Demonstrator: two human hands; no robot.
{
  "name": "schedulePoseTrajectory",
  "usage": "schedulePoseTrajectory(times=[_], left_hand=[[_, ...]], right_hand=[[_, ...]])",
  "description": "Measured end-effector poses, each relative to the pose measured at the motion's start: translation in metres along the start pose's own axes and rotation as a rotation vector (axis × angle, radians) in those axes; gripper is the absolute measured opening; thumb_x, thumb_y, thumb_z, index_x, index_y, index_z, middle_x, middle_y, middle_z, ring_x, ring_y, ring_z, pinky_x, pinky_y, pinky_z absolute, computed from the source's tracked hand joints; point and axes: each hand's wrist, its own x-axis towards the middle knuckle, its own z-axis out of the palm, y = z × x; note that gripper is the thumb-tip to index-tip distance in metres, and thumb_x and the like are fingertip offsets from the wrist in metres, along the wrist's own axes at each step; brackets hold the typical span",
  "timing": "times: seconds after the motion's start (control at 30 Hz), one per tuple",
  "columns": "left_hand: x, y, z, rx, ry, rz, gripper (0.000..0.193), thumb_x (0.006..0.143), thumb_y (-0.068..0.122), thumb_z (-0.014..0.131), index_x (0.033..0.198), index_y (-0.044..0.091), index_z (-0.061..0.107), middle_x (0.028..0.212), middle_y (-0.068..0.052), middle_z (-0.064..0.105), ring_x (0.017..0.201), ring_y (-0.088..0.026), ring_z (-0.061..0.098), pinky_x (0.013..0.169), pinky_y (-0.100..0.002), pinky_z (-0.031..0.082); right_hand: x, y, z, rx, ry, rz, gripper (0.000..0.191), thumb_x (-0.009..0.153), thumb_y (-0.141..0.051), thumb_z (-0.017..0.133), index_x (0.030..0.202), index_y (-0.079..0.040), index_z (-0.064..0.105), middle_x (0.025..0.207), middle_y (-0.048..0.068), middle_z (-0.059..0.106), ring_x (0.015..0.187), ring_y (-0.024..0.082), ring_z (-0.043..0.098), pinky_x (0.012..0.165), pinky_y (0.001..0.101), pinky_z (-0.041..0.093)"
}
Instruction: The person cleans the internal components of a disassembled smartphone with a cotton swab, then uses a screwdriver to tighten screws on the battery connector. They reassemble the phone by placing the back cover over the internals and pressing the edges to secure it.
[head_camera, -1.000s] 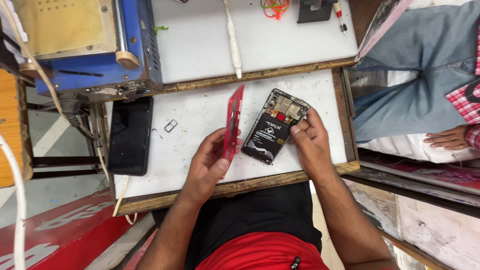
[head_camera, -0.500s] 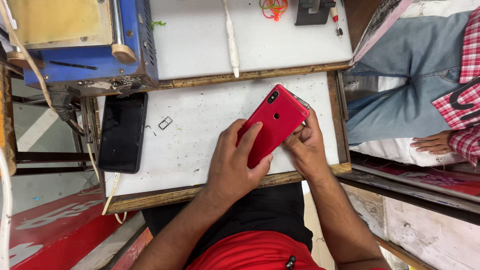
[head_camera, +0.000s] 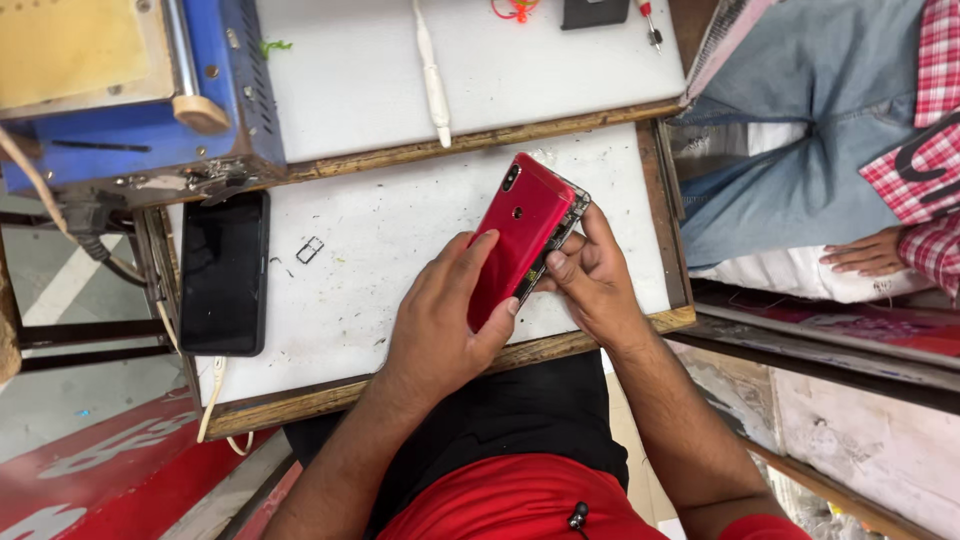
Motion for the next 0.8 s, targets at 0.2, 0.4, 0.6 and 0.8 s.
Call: schedulePoseTrajectory(times=[0.2,0.4,0.6,0.8], left_hand=[[0.0,0.008,0.008,0.144,0.043,0.003,0.075,0.083,0.027,0.08,0.148,0.005,0.049,0.139,-0.029,0.054,0.118,-0.043,0.062,0.096,-0.049,0.054],[-0.002,0.011,0.016,0.193,0.113,0.037,0.073,0.082,0.027,0.082,0.145,0.006,0.052,0.138,-0.028,0.054,0.117,-0.042,0.063,0.095,-0.049,0.056],[-0.003,0.006,0.019,0.224,0.128,0.079,0.073,0.082,0.027,0.082,0.145,0.005,0.052,0.137,-0.031,0.052,0.115,-0.043,0.064,0.094,-0.049,0.057],[-0.003,0.003,0.011,0.151,0.073,0.086,0.071,0.085,0.025,0.079,0.147,0.005,0.051,0.138,-0.032,0.054,0.117,-0.043,0.064,0.097,-0.05,0.056]], right_hand=[[-0.002,0.002,-0.001,-0.079,0.015,-0.005,0.081,0.102,-0.024,0.068,0.165,-0.007,0.019,0.125,0.017,0.07,0.11,0.022,0.071,0.086,0.0345,0.063],[-0.002,0.003,-0.004,-0.033,-0.012,-0.004,0.081,0.102,-0.023,0.067,0.165,-0.007,0.018,0.133,0.017,0.066,0.115,0.022,0.069,0.087,0.0366,0.063],[-0.003,0.002,-0.006,0.038,-0.022,0.024,0.076,0.105,-0.018,0.062,0.166,-0.009,0.017,0.135,0.016,0.065,0.119,0.023,0.067,0.087,0.0366,0.063],[-0.002,0.002,-0.004,-0.014,-0.004,0.021,0.085,0.101,-0.023,0.069,0.164,-0.011,0.014,0.138,0.021,0.057,0.123,0.029,0.064,0.09,0.0435,0.066]])
